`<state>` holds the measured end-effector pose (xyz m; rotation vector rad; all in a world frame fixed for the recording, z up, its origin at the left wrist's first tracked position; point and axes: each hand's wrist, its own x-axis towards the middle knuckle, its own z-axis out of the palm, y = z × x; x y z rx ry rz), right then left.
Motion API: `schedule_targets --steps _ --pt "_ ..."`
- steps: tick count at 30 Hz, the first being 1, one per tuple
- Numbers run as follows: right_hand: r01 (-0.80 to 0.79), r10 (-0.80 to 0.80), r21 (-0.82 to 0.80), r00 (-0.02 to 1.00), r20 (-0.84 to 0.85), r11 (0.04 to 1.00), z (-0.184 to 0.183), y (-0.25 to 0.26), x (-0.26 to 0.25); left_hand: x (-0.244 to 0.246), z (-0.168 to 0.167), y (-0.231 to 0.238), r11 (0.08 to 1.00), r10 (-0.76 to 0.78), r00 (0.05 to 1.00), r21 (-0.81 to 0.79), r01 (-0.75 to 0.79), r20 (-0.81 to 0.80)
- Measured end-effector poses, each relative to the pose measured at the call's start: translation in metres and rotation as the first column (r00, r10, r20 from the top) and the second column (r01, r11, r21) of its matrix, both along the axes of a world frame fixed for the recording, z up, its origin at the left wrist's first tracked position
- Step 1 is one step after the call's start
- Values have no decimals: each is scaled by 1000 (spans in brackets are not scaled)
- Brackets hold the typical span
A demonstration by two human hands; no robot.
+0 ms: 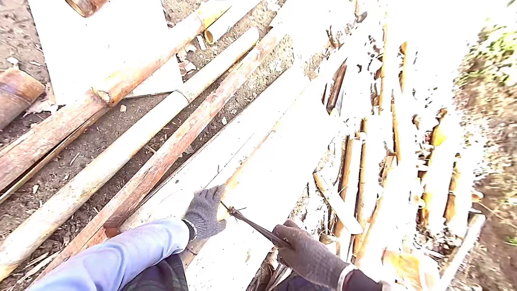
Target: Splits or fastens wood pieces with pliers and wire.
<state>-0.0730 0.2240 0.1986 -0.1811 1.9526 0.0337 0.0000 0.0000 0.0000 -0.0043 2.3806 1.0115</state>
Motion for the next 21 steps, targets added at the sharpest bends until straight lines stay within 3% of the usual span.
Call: schedule_targets --steps 1,3,6,10,17,21 --pt "185 -176 -78 978 108 980 -3 8 -3 0 0 0 1000 -2 1000 3 2 7" --pt "514 -451 -124 826 338 849 -9 22 -6 1 -2 1 1000 0 1000 1 0 -7" --pt "753 -640 -18 571 514 657 -11 30 -12 1 -3 1 1000 7 1000 13 -7 -13" --pt "826 -686 32 445 576 562 -9 29 -15 1 -1 0 1000 11 1000 18 -10 -3" --pt "687 -656 121 605 452 717 -11 11 1 0 0 1 1000 6 1000 4 -6 5" --pt "723 -756 261 533 379 640 -21 8 16 0 -1 1 1000 6 1000 3 -6 1"
